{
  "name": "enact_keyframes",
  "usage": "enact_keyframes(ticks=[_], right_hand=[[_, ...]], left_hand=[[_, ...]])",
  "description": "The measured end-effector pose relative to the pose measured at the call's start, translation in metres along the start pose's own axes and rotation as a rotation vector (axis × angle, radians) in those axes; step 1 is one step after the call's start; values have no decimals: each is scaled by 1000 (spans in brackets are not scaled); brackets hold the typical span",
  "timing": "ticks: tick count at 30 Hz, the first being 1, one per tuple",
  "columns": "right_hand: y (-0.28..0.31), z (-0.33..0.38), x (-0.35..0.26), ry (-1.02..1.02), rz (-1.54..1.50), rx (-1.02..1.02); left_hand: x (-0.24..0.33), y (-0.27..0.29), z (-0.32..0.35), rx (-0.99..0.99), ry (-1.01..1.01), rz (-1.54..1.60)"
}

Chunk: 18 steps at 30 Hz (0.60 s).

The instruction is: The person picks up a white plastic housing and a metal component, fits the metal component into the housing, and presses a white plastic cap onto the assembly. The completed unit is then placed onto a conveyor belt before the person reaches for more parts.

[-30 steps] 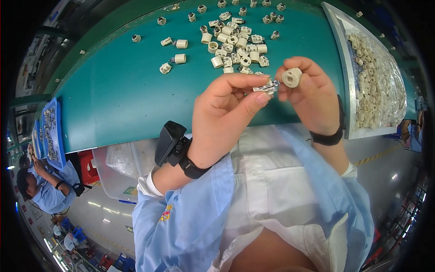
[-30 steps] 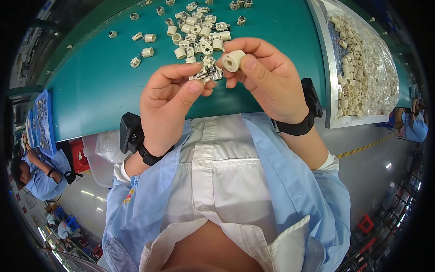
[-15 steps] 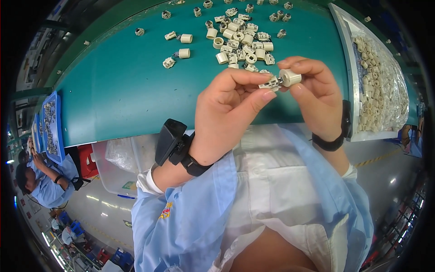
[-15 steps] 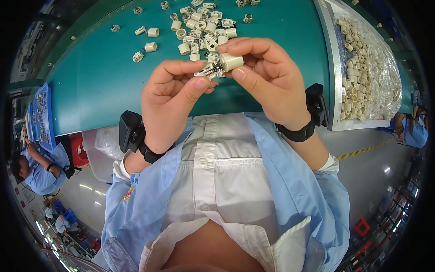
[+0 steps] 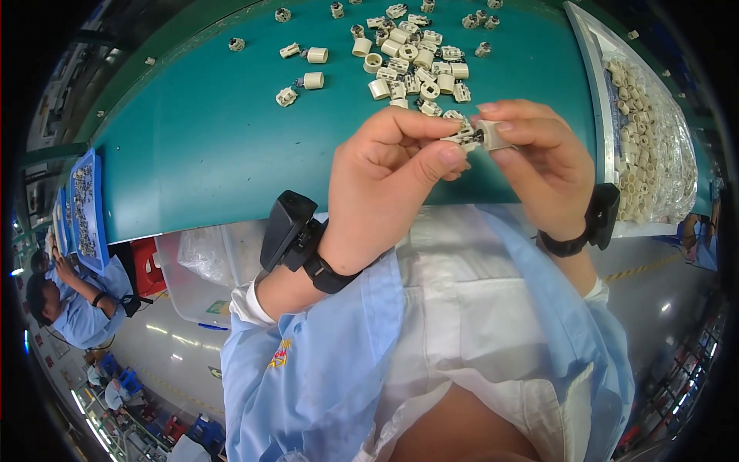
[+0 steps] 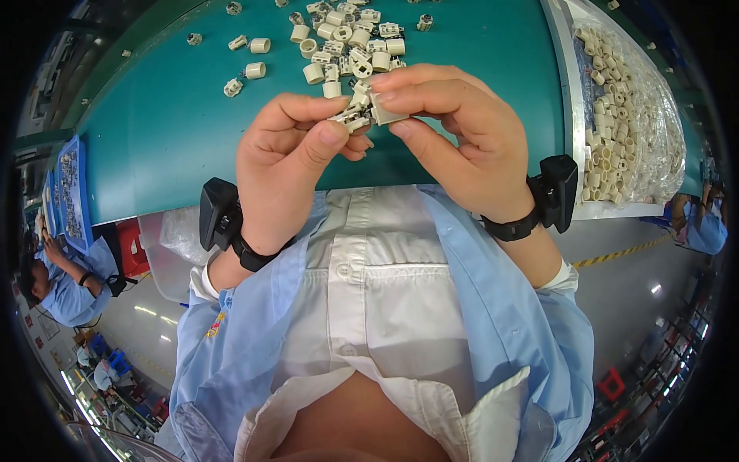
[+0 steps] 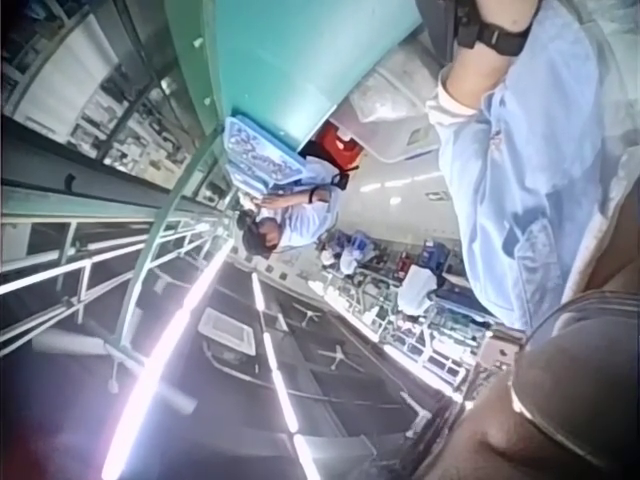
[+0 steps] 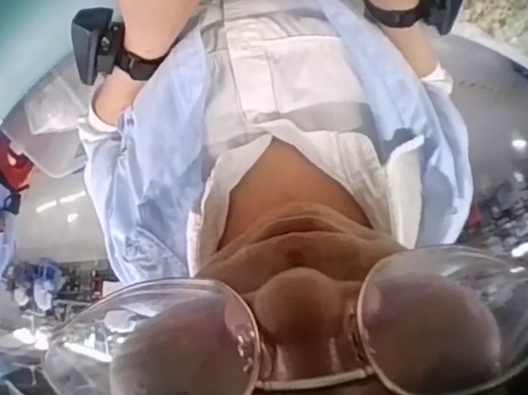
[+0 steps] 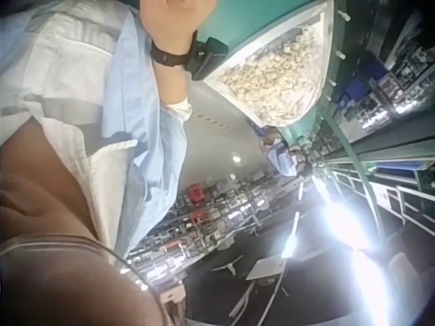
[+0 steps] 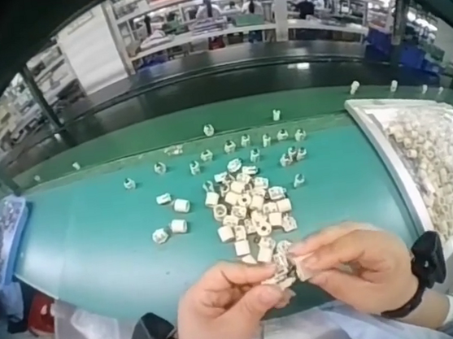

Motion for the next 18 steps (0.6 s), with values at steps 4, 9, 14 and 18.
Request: enact_keyframes(ticks=[4,9,14,18], right_hand=[[-1,0,-3,30,95,31],[-2,-1,-8,52,248,12],[0,-3,-15,120,449,-160],[-2,-3,-8,85,371,-111]], left_hand=[[-1,2,1,-26,21,15],[-2,4,3,-54,51,85],[-3,6,1,-96,38,76],[-6,5,-1,-85,40,68]])
Point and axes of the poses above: each hand's wrist, its own z-axis away from the middle knuckle, its own y-axis out of the back of the hand, x = y × z, the point moved 1 cm from there along -z, towards the middle knuckle, and after that the axes turned 1 degree about y, right-handed, at the moved point
